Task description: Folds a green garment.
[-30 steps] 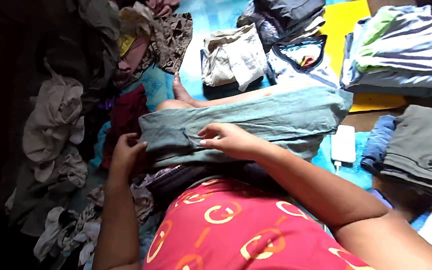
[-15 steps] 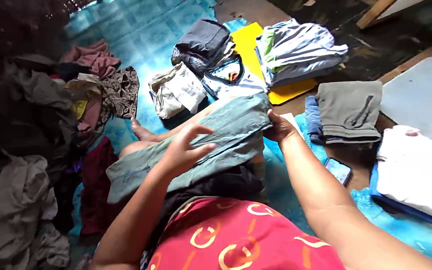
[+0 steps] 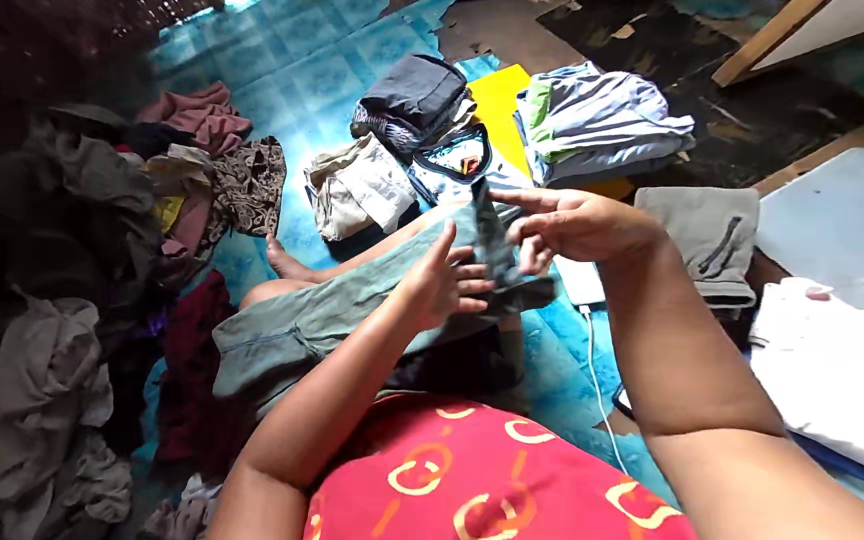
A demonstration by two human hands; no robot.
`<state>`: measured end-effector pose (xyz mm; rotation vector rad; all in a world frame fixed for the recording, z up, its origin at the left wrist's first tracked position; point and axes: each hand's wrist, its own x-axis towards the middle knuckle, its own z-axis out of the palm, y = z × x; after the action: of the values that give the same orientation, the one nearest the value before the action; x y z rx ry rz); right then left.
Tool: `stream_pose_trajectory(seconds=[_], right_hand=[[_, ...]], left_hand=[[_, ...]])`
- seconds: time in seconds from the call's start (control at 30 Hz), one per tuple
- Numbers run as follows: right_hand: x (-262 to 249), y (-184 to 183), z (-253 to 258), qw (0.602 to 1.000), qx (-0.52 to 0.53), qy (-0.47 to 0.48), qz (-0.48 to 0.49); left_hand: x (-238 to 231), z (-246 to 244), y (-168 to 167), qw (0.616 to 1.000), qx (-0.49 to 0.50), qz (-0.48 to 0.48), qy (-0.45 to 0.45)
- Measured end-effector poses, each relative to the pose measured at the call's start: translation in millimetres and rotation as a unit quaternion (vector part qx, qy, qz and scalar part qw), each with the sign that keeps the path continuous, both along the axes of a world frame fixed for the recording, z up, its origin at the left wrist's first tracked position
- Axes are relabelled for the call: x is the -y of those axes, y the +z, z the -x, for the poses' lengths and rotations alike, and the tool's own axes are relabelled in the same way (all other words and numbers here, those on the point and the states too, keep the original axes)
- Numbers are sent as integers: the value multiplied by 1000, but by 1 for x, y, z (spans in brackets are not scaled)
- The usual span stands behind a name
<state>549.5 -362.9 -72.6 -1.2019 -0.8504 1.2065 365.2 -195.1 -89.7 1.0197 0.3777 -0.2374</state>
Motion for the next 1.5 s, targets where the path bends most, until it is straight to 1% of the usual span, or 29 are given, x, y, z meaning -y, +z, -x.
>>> stream_pose_trajectory(seconds=[0.03, 0.1, 0.13, 0.2, 0.27, 0.3, 0.37, 0.4, 0.47, 0.5, 0.57, 0.63, 0.67, 0.73, 0.8, 0.87, 0.93, 1.0, 1.03, 1.1, 1.13, 1.17, 1.23, 1.27, 1.3, 1.37, 1.4, 1.43, 1.5], right_hand=[[-6, 1, 6, 1000, 10, -3, 11], [-13, -2, 20, 994, 66, -81, 40], [-15, -6, 27, 983, 109, -137, 51], [-22, -15, 41, 942, 248, -218, 58], [-27, -30, 56, 883, 414, -212, 66], [-31, -40, 62, 856, 472, -193, 83], [-42, -56, 71, 823, 530, -155, 136], [-46, -59, 75, 818, 535, -145, 154], [-48, -58, 72, 835, 510, -130, 161], [-48, -56, 68, 844, 497, -138, 148], [-43, -55, 62, 846, 489, -182, 110], [-37, -56, 59, 845, 486, -203, 94], [-35, -56, 58, 846, 488, -190, 104], [-34, -58, 59, 843, 497, -143, 147], [-37, -60, 64, 834, 510, -124, 170], [-40, -59, 66, 832, 516, -120, 168], [-41, -61, 66, 837, 511, -132, 145], [-38, -67, 68, 840, 494, -195, 107], [-36, -67, 71, 840, 472, -245, 105], [-30, -60, 78, 845, 394, -329, 150], [-27, -57, 79, 863, 337, -335, 173], [-25, -53, 81, 889, 269, -319, 187], [-23, -45, 85, 937, 126, -284, 161], [-24, -40, 87, 953, 58, -265, 133], [-26, -35, 90, 963, 4, -248, 103], [-34, -28, 99, 969, -53, -234, 55], [-40, -24, 107, 971, -60, -226, 42], [-47, -18, 118, 976, -48, -210, 38], [-64, -7, 147, 986, 26, -162, 39]], left_hand=[[-4, 9, -2, 1000, 2, -11, 21], [-4, 21, -11, 997, -17, -40, 62], [0, 22, -14, 994, -33, -67, 77], [2, 18, -21, 986, -58, -124, 95], [3, 17, -24, 982, -61, -153, 97], [3, 17, -25, 980, -56, -164, 93], [0, 19, -27, 976, -52, -196, 77], [-2, 21, -28, 973, -51, -214, 72], [-5, 22, -29, 967, -43, -241, 69], [-5, 21, -29, 964, -34, -254, 76], [-4, 21, -30, 961, -1, -259, 95], [-4, 22, -33, 969, 34, -216, 111], [-5, 22, -32, 975, 35, -192, 106], [-7, 23, -28, 986, 6, -153, 68], [-9, 21, -27, 989, -32, -140, 38], [-14, 17, -27, 983, -47, -175, 32], [-18, 11, -29, 965, -34, -254, 59], [-22, 7, -35, 940, -14, -330, 91], [-23, 7, -36, 930, -16, -354, 98], [-26, 10, -34, 911, -54, -401, 79], [-28, 11, -30, 898, -80, -428, 65], [-30, 13, -26, 882, -103, -456, 60], [-35, 20, -20, 864, -109, -485, 85], [-36, 26, -18, 872, -90, -470, 104], [-36, 32, -15, 893, -65, -429, 119], [-29, 45, -2, 952, -40, -282, 113], [-27, 50, 6, 973, -38, -210, 91], [-26, 56, 12, 983, -30, -165, 73], [-28, 65, 17, 987, 17, -132, 94]])
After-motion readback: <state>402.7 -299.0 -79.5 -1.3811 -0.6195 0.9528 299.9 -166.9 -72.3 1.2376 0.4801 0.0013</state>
